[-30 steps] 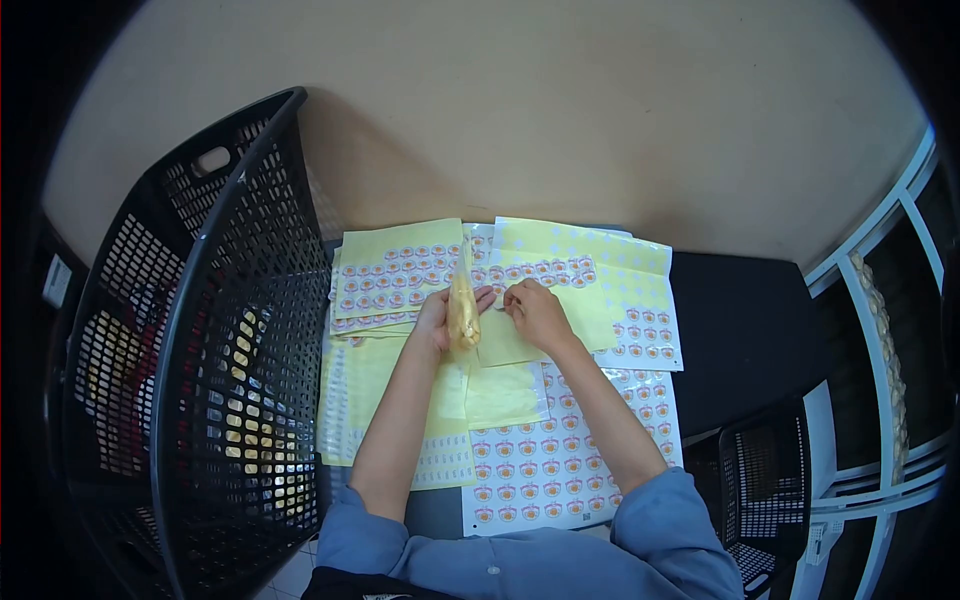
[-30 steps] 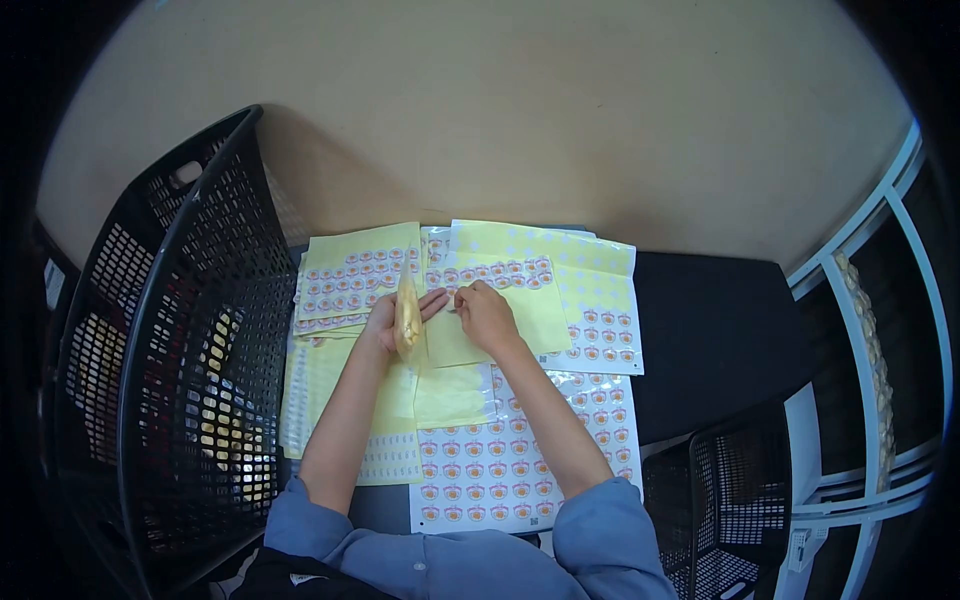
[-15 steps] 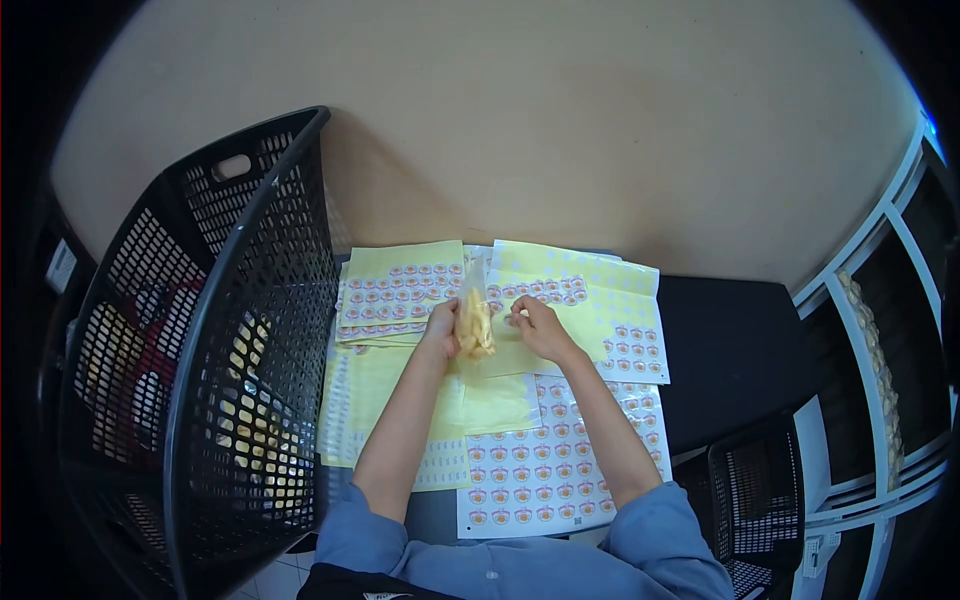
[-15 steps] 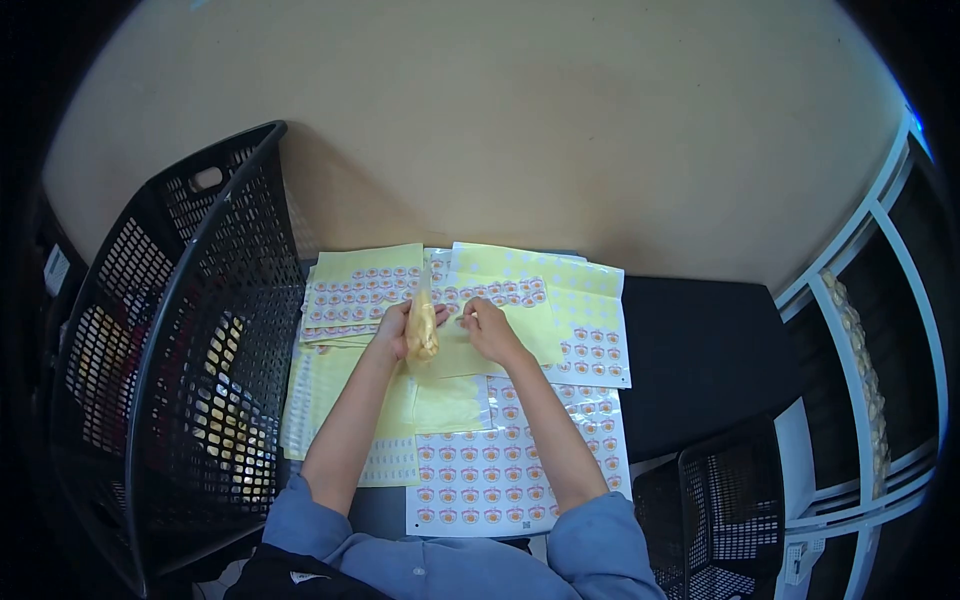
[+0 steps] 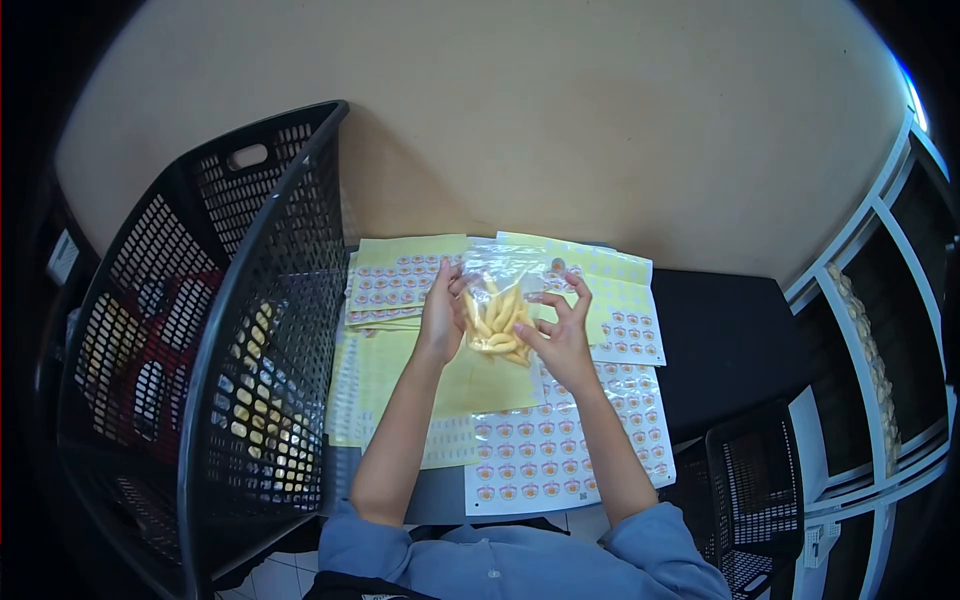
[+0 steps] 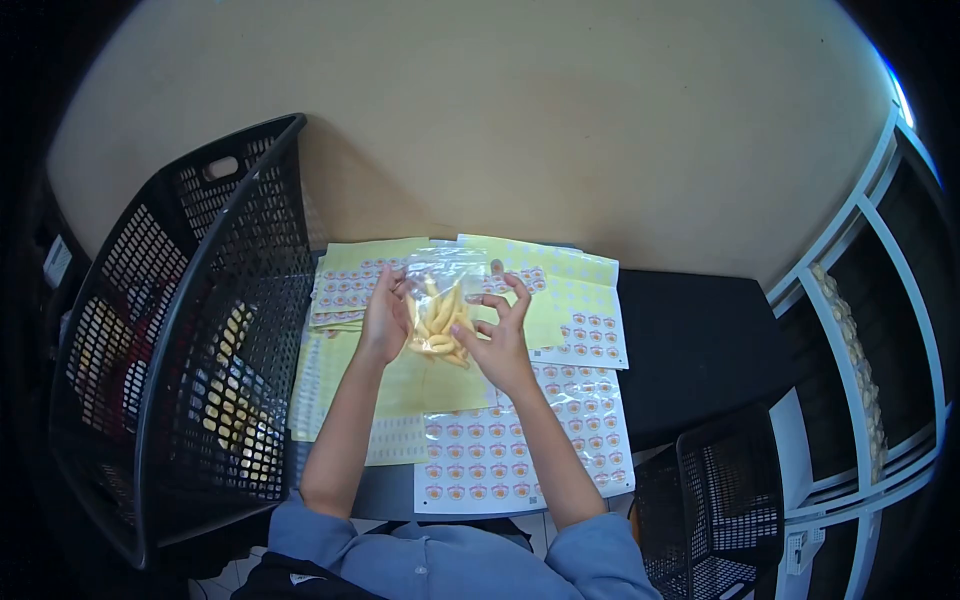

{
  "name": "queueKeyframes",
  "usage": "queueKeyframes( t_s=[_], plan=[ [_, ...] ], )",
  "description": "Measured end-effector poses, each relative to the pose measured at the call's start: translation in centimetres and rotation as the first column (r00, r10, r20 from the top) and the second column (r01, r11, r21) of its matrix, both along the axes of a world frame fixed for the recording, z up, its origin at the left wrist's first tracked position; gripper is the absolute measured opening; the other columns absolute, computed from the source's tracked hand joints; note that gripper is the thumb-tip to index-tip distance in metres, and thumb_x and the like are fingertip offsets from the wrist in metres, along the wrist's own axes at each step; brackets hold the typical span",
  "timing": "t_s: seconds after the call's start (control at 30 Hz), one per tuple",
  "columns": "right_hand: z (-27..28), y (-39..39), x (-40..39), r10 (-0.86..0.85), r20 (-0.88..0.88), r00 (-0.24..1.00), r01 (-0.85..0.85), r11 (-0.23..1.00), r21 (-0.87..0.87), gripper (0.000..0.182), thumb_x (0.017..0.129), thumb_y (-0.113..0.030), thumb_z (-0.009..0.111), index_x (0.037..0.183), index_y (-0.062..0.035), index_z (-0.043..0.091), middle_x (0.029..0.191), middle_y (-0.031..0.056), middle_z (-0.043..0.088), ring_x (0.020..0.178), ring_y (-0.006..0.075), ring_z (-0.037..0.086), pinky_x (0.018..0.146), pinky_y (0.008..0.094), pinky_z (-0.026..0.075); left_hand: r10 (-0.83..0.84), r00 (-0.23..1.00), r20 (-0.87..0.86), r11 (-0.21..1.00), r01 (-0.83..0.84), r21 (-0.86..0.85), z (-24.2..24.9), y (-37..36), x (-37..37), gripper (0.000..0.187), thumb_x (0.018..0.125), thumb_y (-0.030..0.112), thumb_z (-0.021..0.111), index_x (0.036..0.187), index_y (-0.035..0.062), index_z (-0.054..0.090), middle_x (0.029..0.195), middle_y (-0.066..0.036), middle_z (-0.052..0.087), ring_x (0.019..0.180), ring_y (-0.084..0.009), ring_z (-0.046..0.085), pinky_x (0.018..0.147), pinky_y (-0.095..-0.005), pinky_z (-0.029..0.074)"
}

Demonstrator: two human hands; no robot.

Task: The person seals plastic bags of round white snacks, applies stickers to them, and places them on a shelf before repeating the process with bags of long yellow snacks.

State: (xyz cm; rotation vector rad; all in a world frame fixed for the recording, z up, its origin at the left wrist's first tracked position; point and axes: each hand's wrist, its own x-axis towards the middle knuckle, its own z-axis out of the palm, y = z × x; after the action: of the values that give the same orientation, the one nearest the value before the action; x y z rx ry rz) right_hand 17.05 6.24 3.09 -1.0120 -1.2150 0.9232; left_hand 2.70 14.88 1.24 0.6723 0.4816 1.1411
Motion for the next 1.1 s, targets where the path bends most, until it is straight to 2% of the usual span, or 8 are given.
queueKeyframes(
  t_s=[0.2,0.3,0.37,0.4,0.43,0.53,0.77,1.1],
  plan=[
    [1.7,-2.0,-3.5,0.112,-0.178,0.978,-0.112,0.994,0.007,0.077,0.069,0.005,0.059,0.12,-0.0125,0.003,0.105,0.0146,0.037,0.094,0.0247,0.049,0.078,0.031,0.047,-0.048,0.963,-0.265,0.964,0.114,0.242,2.5,-8.1,-3.6,0.045,0.082,0.013,0.049,0.12,-0.0006,0.028,0.109,-0.008,0.046,0.098,-0.0144,0.048,0.082,-0.0261,0.042],
    [1.9,-2.1,-4.8,-0.07,-0.104,0.992,0.084,0.986,0.145,0.064,0.071,0.003,0.058,0.118,-0.0086,0.016,0.105,0.0129,0.037,0.092,0.0221,0.049,0.076,0.0281,0.046,0.047,0.972,-0.23,0.958,0.022,0.288,2.2,-9.0,-4.9,0.048,0.079,0.005,0.053,0.12,-0.0009,0.028,0.108,-0.01,0.046,0.098,-0.0137,0.048,0.082,-0.0256,0.042],
    [2.1,-1.5,-4.3,-0.385,0.193,0.902,0.292,0.876,0.384,0.039,0.073,-0.002,0.057,0.106,-0.0034,0.035,0.107,0.0114,0.036,0.087,0.0192,0.049,0.07,0.0258,0.044,0.16,0.934,-0.319,0.927,-0.032,0.374,2.4,-9.7,-5.7,0.049,0.078,0.005,0.054,0.119,-0.0013,0.028,0.107,-0.01,0.046,0.097,-0.0137,0.049,0.082,-0.0255,0.042],
    [3.6,-2.0,-4.9,-0.452,0.198,0.87,0.333,0.834,0.439,0.015,0.075,-0.006,0.056,0.086,0.0,0.048,0.096,0.0099,0.045,0.083,0.016,0.049,0.066,0.0259,0.041,0.168,0.933,-0.318,0.927,-0.04,0.373,2.4,-9.9,-6.0,0.049,0.078,0.005,0.054,0.119,-0.0013,0.028,0.107,-0.01,0.046,0.097,-0.0137,0.049,0.082,-0.0255,0.042],
    [4.8,-2.3,-5.0,-0.445,0.199,0.873,0.326,0.837,0.439,0.015,0.075,-0.006,0.056,0.086,0.0,0.048,0.096,0.0099,0.045,0.083,0.016,0.049,0.066,0.0259,0.041,0.168,0.924,-0.345,0.93,-0.032,0.367,2.5,-10.1,-6.3,0.05,0.078,0.005,0.055,0.119,-0.0014,0.028,0.107,-0.01,0.046,0.097,-0.0138,0.049,0.082,-0.0254,0.042],
    [7.2,-2.8,-5.7,-0.004,0.479,0.878,-0.104,0.975,0.197,0.006,0.073,-0.007,0.055,0.073,-0.0018,0.052,0.067,0.0054,0.053,0.079,0.0153,0.049,0.067,0.0302,0.038,0.166,0.914,-0.371,0.932,-0.022,0.361,2.2,-10.5,-7.0,0.051,0.077,0.005,0.055,0.119,-0.0018,0.028,0.107,-0.01,0.046,0.097,-0.014,0.049,0.081,-0.0254,0.042],
    [7.6,-2.3,-6.5,-0.046,0.808,0.588,-0.25,0.939,0.235,0.009,0.073,-0.013,0.055,0.078,-0.0069,0.053,0.074,0.0032,0.053,0.08,0.0184,0.046,0.074,0.0308,0.028,0.142,0.931,-0.337,0.935,-0.014,0.354,2.4,-10.9,-7.7,0.052,0.077,0.006,0.056,0.12,-0.0024,0.028,0.107,-0.011,0.047,0.097,-0.0144,0.049,0.081,-0.0253,0.043],
    [7.6,-2.6,-7.2,-0.121,0.831,0.543,-0.232,0.93,0.287,0.008,0.072,-0.013,0.055,0.077,-0.0075,0.052,0.076,0.0027,0.053,0.08,0.0182,0.045,0.073,0.0307,0.027,0.119,0.944,-0.306,0.933,-0.002,0.359,2.7,-11.1,-7.5,0.053,0.076,0.004,0.056,0.12,-0.002,0.027,0.108,-0.011,0.046,0.098,-0.0144,0.049,0.081,-0.0251,0.042]
  ],
)
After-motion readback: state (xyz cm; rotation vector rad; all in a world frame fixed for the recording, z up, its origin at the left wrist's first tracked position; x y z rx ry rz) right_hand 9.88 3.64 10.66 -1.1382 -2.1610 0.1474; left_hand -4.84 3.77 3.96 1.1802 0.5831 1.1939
